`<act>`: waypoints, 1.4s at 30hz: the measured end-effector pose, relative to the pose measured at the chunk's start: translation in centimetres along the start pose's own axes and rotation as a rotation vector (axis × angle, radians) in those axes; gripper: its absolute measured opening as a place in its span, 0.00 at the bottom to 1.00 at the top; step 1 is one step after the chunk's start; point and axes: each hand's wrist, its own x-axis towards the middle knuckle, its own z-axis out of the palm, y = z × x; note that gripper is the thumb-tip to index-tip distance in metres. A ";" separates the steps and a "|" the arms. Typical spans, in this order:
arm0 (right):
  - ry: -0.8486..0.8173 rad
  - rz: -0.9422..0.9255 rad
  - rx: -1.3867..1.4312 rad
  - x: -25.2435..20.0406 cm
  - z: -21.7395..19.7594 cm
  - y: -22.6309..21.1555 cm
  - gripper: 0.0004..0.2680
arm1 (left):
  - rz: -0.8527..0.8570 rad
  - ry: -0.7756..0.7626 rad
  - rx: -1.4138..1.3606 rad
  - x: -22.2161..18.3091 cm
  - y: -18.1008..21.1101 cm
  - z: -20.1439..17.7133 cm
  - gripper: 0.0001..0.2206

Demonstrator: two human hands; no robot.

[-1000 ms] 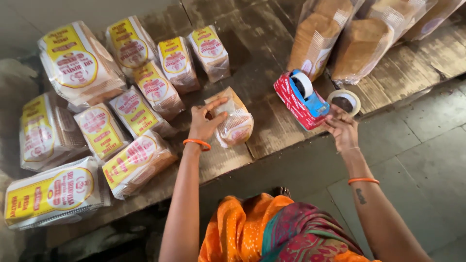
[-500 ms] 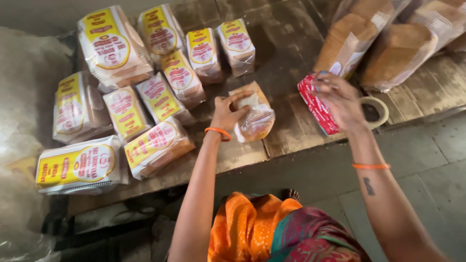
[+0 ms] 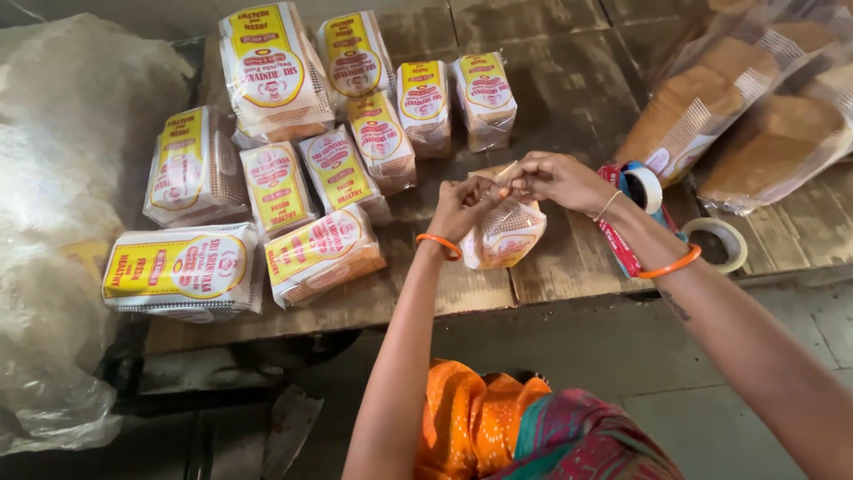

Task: The person places slices of bread into clear plastic bags, folds the top edges, and seals them with a tape dispenser. The sealed packages are then moved to a stack on the right side of the table.

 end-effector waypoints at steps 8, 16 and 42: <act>0.177 0.117 -0.211 0.5 1.9 -3.1 0.16 | -0.178 0.207 -0.480 -1.9 0.5 0.3 0.10; 0.331 0.213 -0.413 1.8 3.1 -2.2 0.30 | -0.445 0.270 -0.946 -3.3 -7.4 5.6 0.08; 0.276 0.252 0.059 2.0 1.9 0.4 0.24 | -0.436 0.464 -1.314 1.0 -13.9 13.1 0.11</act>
